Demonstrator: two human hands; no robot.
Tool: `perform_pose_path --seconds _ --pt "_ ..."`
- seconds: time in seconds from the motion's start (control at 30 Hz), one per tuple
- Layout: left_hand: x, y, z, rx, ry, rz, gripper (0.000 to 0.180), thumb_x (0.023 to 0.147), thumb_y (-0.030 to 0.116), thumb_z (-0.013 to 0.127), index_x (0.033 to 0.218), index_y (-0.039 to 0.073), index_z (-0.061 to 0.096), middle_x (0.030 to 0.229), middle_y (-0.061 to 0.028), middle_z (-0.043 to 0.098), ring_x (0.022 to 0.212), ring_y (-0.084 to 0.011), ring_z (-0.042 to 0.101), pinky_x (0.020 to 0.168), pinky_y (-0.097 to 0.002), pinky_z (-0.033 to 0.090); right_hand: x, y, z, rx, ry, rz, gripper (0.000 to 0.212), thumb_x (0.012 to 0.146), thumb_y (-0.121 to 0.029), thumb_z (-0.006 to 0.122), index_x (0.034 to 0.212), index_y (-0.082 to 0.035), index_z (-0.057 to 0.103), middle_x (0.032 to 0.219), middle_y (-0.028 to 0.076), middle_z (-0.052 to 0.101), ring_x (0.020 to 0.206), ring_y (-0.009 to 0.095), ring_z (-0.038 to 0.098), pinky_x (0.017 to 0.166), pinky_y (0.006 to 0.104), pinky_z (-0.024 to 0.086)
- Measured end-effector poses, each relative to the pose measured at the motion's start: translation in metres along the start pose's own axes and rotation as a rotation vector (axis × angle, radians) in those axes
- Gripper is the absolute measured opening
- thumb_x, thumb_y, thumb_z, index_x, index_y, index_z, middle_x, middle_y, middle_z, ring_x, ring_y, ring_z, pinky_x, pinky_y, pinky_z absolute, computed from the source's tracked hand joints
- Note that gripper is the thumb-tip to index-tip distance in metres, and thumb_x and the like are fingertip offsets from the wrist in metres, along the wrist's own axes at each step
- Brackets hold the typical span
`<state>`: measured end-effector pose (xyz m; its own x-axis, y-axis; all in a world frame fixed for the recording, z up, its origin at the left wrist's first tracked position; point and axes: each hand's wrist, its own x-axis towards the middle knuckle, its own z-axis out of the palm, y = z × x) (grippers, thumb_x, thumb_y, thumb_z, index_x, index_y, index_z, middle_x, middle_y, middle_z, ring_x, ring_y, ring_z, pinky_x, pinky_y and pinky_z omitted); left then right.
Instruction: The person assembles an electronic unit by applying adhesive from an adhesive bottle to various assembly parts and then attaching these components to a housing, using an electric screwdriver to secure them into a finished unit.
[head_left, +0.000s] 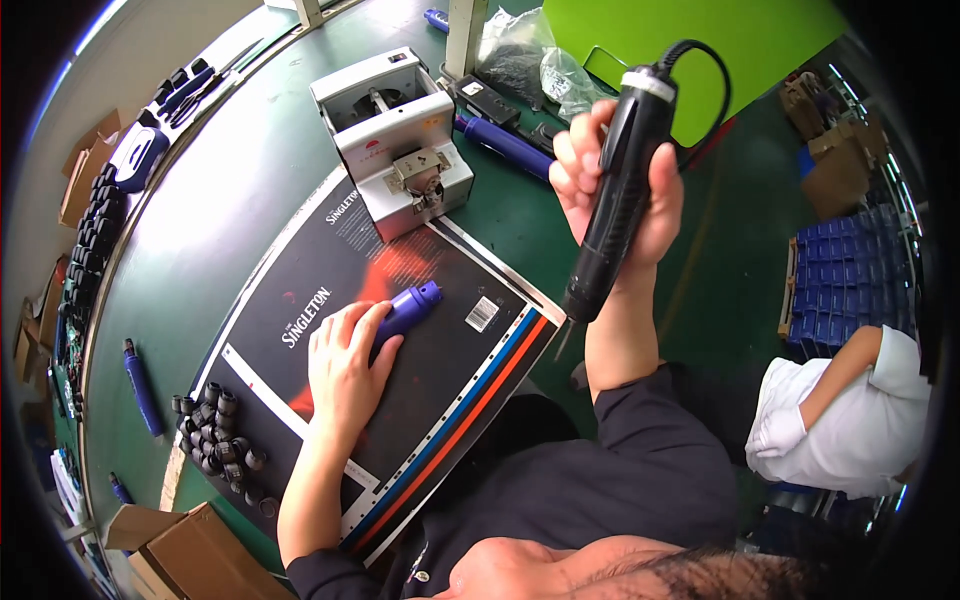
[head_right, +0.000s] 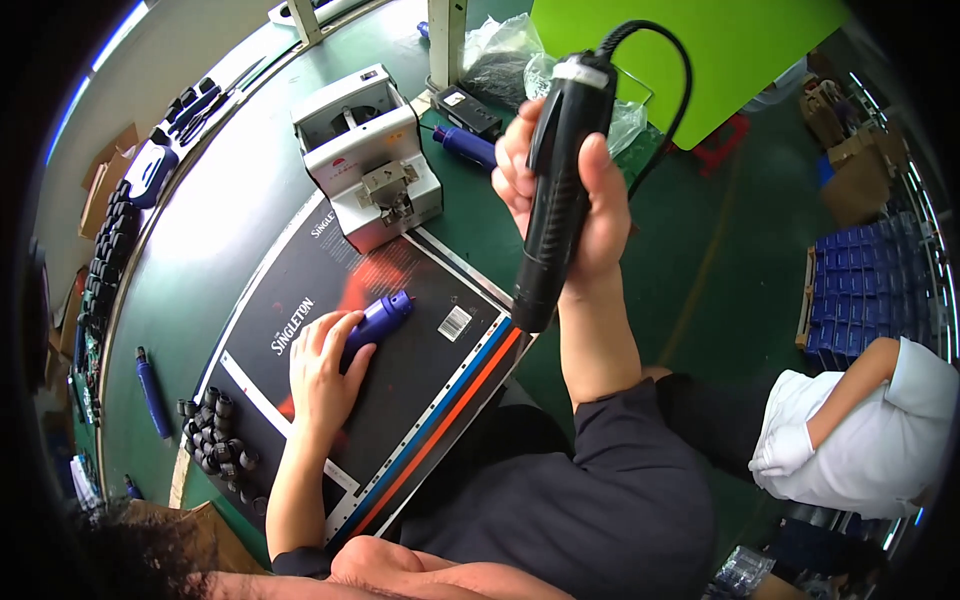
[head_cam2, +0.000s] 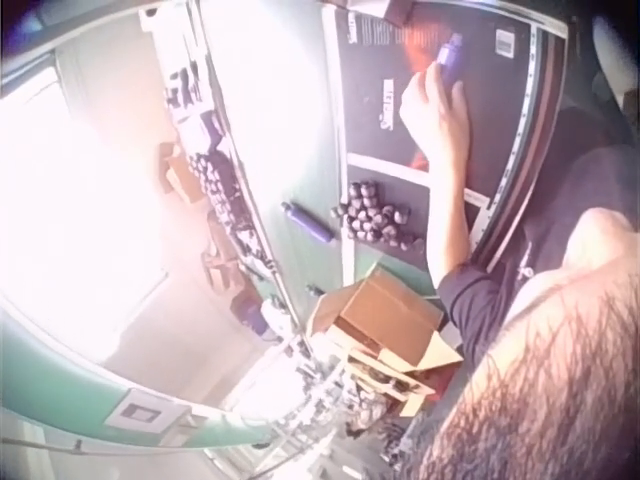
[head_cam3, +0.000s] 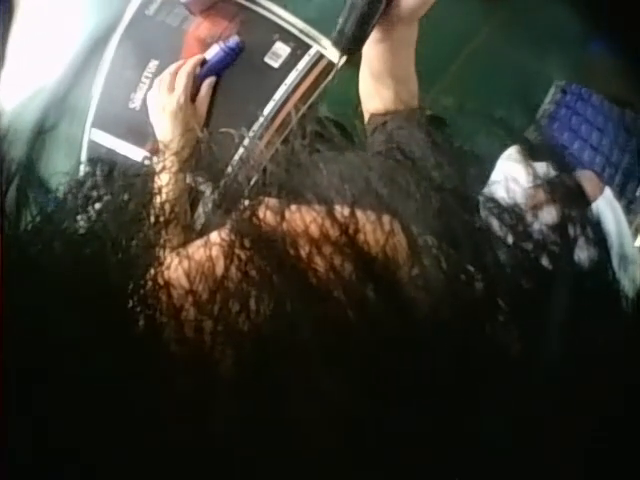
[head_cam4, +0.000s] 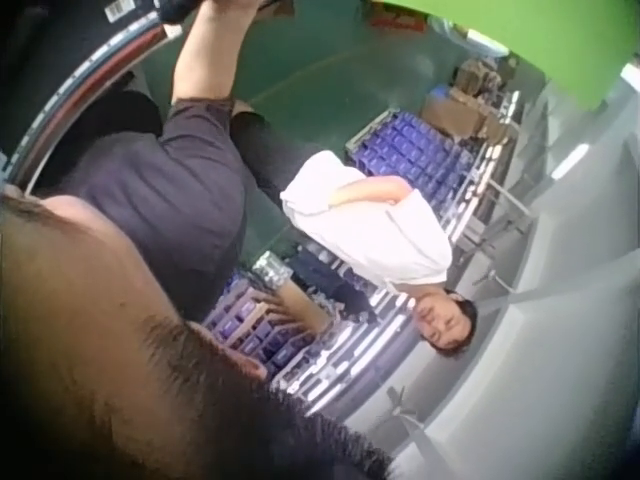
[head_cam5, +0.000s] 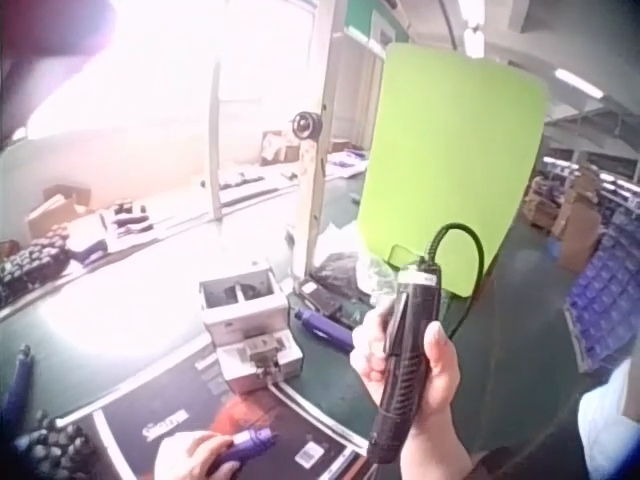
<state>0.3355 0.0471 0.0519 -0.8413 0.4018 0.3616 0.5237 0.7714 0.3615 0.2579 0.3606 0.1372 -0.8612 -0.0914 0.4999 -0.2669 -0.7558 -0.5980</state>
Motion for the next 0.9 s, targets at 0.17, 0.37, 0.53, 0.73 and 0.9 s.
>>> perform_pose_path --seconds 0.17,0.37,0.53,0.73,0.9 --pt "-0.004 0.008 0.001 -0.025 -0.018 -0.003 0.05 0.079 0.015 0.082 0.126 0.008 0.065 0.119 -0.0111 0.059 0.108 -0.0303 0.06 0.093 -0.0409 0.049 0.036 0.003 0.035 0.145 0.078 -0.129 0.054 0.101 -0.042 0.063 0.136 -0.002 0.052 0.116 0.016 0.057 0.107 0.025 0.055 0.087 0.0366 0.052" --pt "-0.005 0.011 -0.001 -0.016 -0.018 -0.024 0.049 0.078 0.012 0.082 0.125 0.011 0.067 0.12 -0.0114 0.059 0.109 -0.0302 0.061 0.092 -0.0428 0.05 0.045 0.034 0.079 -0.494 0.253 -0.428 0.081 0.094 -0.034 0.076 0.151 0.0 0.03 0.113 0.024 0.064 0.063 0.021 0.066 0.057 0.0286 0.054" --pt "-0.004 0.01 0.001 -0.043 -0.012 -0.014 0.048 0.078 0.012 0.081 0.124 0.012 0.068 0.125 -0.0121 0.06 0.108 -0.0312 0.063 0.093 -0.0438 0.051 0.046 0.056 0.088 -0.362 0.165 -0.401 0.086 0.088 -0.029 0.082 0.15 -0.001 0.029 0.11 0.027 0.064 0.065 0.02 0.068 0.06 0.0274 0.054" --pt "-0.003 0.01 0.002 -0.047 -0.033 -0.018 0.046 0.078 0.012 0.08 0.122 0.011 0.068 0.119 -0.0102 0.064 0.106 -0.0302 0.064 0.092 -0.043 0.052 0.06 0.046 0.053 -0.649 -0.115 -0.518 0.068 0.097 -0.035 0.07 0.144 -0.004 0.033 0.107 0.024 0.063 0.053 0.018 0.059 0.052 0.0275 0.051" --pt "-0.001 0.01 0.003 -0.048 -0.025 -0.01 0.045 0.078 0.012 0.08 0.122 0.011 0.068 0.117 -0.0099 0.065 0.104 -0.0298 0.064 0.09 -0.0424 0.053 0.067 0.051 0.061 -0.645 -0.11 -0.529 0.065 0.097 -0.031 0.07 0.14 0.0 0.032 0.098 0.021 0.063 0.055 0.016 0.06 0.057 0.0285 0.052"
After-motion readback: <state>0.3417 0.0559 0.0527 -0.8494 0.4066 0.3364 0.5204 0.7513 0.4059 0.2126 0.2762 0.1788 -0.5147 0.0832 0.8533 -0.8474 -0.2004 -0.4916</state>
